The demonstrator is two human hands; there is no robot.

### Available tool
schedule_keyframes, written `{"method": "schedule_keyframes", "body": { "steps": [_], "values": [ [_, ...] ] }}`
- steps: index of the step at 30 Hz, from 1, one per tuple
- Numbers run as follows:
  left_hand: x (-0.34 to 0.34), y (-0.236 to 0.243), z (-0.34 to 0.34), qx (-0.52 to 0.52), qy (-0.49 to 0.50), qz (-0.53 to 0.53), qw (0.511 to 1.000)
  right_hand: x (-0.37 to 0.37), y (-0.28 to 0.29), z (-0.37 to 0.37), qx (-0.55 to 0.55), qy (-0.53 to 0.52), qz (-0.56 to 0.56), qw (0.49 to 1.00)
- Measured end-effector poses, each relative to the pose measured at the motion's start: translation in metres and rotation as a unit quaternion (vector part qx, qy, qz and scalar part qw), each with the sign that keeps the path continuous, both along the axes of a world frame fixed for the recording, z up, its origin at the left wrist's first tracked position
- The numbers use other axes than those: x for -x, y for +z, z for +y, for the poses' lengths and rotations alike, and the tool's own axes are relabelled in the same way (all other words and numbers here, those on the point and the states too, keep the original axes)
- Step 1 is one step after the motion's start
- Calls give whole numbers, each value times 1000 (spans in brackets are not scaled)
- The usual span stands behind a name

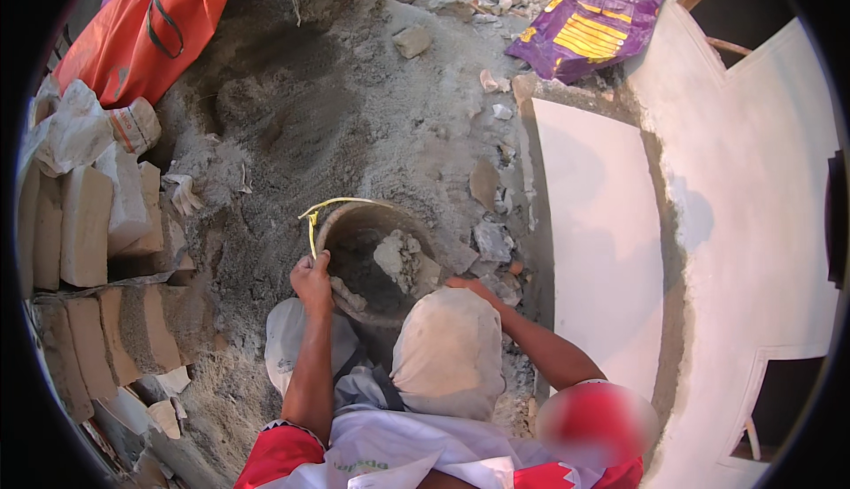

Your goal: The person scoops cement from a bucket using a trowel and applies it to the edge of a white wall. They repeatedly smooth the cement along the wall's base while seated on the ground.

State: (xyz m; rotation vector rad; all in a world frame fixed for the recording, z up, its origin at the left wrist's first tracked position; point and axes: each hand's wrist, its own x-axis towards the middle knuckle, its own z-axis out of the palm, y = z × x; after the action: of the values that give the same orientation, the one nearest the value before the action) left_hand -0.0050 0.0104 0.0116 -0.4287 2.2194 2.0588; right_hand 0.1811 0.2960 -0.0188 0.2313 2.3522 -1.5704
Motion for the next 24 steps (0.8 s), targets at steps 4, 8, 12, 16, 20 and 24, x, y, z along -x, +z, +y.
{"method": "schedule_keyframes", "body": {
  "steps": [4,8,12,16,20,24],
  "values": [
    [7,16,-26,-21,43,41,998,20,32,7,-158,1,-1,987],
    [13,13,-31,60,30,56,996,46,59,14,-171,-43,-5,984],
    [28,3,-31,123,33,53,990,58,38,49,1,-59,-43,997],
    [48,6,-16,149,-4,59,987,46,-31,137,348,-181,-211,895],
    [55,15,3,169,-39,40,984,43,-110,157,240,-619,-113,739],
    [56,15,13,146,-37,38,988,-10,-142,120,175,-467,-140,855]
  ]
}}
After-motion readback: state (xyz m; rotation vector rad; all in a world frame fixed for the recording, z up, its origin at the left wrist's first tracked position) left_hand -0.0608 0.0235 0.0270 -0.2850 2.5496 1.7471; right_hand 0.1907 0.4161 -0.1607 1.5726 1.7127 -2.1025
